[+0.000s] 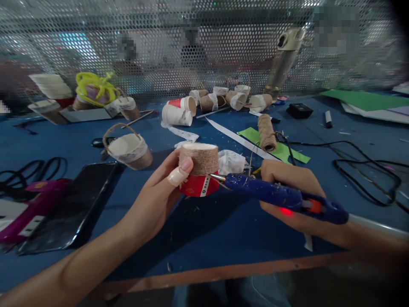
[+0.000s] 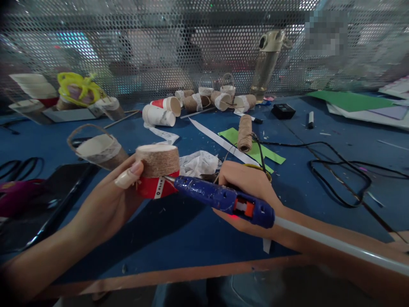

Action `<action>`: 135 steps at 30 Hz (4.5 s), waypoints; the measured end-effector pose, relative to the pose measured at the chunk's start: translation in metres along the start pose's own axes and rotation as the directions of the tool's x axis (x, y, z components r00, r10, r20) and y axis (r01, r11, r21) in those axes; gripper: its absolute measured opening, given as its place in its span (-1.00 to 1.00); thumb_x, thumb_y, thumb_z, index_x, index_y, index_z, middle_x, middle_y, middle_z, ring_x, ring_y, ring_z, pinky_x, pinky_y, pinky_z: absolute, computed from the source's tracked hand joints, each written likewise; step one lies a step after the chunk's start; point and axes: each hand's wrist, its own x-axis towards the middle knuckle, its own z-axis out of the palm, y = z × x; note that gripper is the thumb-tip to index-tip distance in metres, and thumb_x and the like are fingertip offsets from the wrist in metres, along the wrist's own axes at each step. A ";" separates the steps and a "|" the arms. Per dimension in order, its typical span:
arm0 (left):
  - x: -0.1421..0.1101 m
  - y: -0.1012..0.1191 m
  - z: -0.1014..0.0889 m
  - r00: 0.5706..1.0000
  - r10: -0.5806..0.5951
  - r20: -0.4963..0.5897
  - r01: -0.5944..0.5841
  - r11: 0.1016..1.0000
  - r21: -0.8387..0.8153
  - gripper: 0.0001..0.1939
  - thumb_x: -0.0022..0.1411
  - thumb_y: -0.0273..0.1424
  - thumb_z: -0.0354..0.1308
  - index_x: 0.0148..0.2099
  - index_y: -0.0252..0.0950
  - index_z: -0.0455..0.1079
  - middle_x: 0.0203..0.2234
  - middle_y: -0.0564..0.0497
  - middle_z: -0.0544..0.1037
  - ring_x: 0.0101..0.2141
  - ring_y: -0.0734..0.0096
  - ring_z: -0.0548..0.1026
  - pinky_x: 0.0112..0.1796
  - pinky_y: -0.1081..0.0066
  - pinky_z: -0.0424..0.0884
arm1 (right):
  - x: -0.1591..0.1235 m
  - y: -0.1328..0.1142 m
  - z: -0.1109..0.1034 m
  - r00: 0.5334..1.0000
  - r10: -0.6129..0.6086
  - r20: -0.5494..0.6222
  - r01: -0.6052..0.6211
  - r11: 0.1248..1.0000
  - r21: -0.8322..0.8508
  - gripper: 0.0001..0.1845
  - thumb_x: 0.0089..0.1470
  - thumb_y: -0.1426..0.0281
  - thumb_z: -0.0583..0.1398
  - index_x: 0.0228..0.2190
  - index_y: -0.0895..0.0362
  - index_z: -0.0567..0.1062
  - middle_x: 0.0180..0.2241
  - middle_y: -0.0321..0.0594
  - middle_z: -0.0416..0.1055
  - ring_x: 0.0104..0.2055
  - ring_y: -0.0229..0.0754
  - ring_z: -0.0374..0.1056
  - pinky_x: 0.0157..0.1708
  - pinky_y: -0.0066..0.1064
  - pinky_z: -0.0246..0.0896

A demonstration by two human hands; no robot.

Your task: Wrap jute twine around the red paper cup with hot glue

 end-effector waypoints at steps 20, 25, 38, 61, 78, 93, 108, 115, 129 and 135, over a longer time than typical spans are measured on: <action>0.000 -0.001 0.001 0.992 0.116 -0.040 -0.111 0.987 0.114 -0.64 0.28 -0.32 0.35 0.11 -0.12 0.51 0.08 0.05 0.63 0.16 0.11 0.49 0.08 0.35 0.46 | -0.002 0.003 0.003 0.999 -0.012 -0.033 0.010 0.998 -0.068 -0.69 0.02 0.50 0.29 -0.53 0.07 0.23 -0.53 -0.42 0.21 -0.52 -0.33 0.13 -0.50 -0.40 0.01; 0.001 0.000 0.001 0.996 0.074 -0.058 -0.070 0.995 0.064 -0.67 0.27 -0.29 0.35 0.07 -0.14 0.54 0.09 0.00 0.62 0.16 0.07 0.49 0.04 0.34 0.50 | -0.001 0.003 0.002 0.999 0.001 -0.040 -0.003 0.999 -0.047 -0.65 0.02 0.52 0.29 -0.52 0.06 0.20 -0.52 -0.42 0.20 -0.53 -0.33 0.10 -0.49 -0.37 0.01; 0.001 0.001 -0.002 0.999 0.033 -0.003 -0.034 0.996 -0.077 -0.70 0.27 -0.19 0.33 -0.01 -0.21 0.60 -0.10 0.00 0.67 -0.01 0.14 0.58 -0.08 0.36 0.56 | 0.002 0.010 0.003 0.999 0.010 -0.053 -0.016 0.995 -0.101 -0.69 -0.01 0.55 0.24 -0.55 0.08 0.19 -0.57 -0.44 0.20 -0.56 -0.37 0.09 -0.53 -0.43 -0.02; -0.002 -0.006 0.002 0.999 -0.007 0.053 0.000 0.992 0.124 -0.63 0.36 -0.20 0.25 0.17 -0.08 0.48 0.13 0.09 0.61 0.17 0.21 0.49 0.01 0.47 0.49 | 0.007 -0.003 0.012 0.953 0.289 -0.090 -0.243 0.907 0.343 -0.77 -0.02 0.35 0.48 -0.30 -0.03 0.59 -0.30 -0.34 0.57 -0.27 -0.17 0.51 -0.23 -0.32 0.48; -0.001 -0.006 0.003 0.998 -0.037 0.052 0.025 0.975 0.221 -0.54 0.28 -0.19 0.34 0.18 -0.11 0.42 0.15 0.06 0.58 0.19 0.19 0.47 0.02 0.46 0.45 | 0.011 0.003 0.003 0.909 0.410 0.082 -0.392 0.769 0.505 -0.87 0.09 0.33 0.43 -0.43 0.00 0.58 -0.41 -0.39 0.52 -0.35 -0.25 0.44 -0.21 -0.41 0.40; -0.003 -0.006 0.005 0.993 -0.082 0.088 0.072 0.991 0.113 -0.64 0.29 -0.23 0.33 0.11 -0.16 0.51 0.08 -0.03 0.63 0.18 0.04 0.49 0.03 0.34 0.50 | 0.011 0.006 0.003 0.889 0.440 0.131 -0.445 0.759 0.476 -0.83 0.11 0.27 0.40 -0.45 0.00 0.56 -0.45 -0.43 0.51 -0.34 -0.28 0.44 -0.20 -0.45 0.34; -0.002 -0.008 0.005 0.984 -0.096 0.151 0.090 0.995 0.051 -0.74 0.33 -0.26 0.29 0.05 -0.10 0.58 0.04 0.00 0.66 0.04 0.17 0.60 -0.03 0.39 0.53 | 0.009 0.014 0.008 0.894 0.413 0.173 -0.438 0.728 0.528 -0.85 0.14 0.32 0.38 -0.45 0.02 0.56 -0.38 -0.41 0.51 -0.29 -0.26 0.44 -0.16 -0.43 0.31; -0.002 -0.007 0.008 0.981 -0.098 0.164 0.093 0.995 0.038 -0.70 0.31 -0.25 0.31 0.08 -0.12 0.58 0.02 -0.03 0.66 0.03 0.14 0.61 -0.02 0.35 0.55 | 0.013 0.011 0.008 0.885 0.425 0.190 -0.453 0.695 0.558 -0.79 0.13 0.25 0.39 -0.46 0.05 0.53 -0.45 -0.40 0.48 -0.36 -0.27 0.43 -0.22 -0.42 0.37; -0.002 -0.012 0.001 0.979 -0.088 0.182 0.072 0.993 0.088 -0.61 0.35 -0.24 0.26 0.20 -0.07 0.51 0.14 -0.03 0.60 0.10 0.12 0.55 0.02 0.35 0.51 | 0.012 0.010 0.013 0.837 0.517 0.180 -0.508 0.613 0.606 -0.67 -0.05 0.21 0.47 -0.47 0.07 0.45 -0.42 -0.35 0.48 -0.37 -0.24 0.42 -0.24 -0.37 0.44; -0.002 -0.012 -0.005 0.973 -0.090 0.214 0.065 0.991 0.117 -0.63 0.34 -0.26 0.27 0.18 -0.04 0.51 0.18 0.02 0.57 0.18 0.12 0.48 0.09 0.37 0.44 | 0.009 0.009 0.012 0.837 0.516 0.180 -0.519 0.647 0.559 -0.74 -0.01 0.21 0.44 -0.42 0.05 0.51 -0.40 -0.32 0.53 -0.34 -0.19 0.48 -0.23 -0.34 0.48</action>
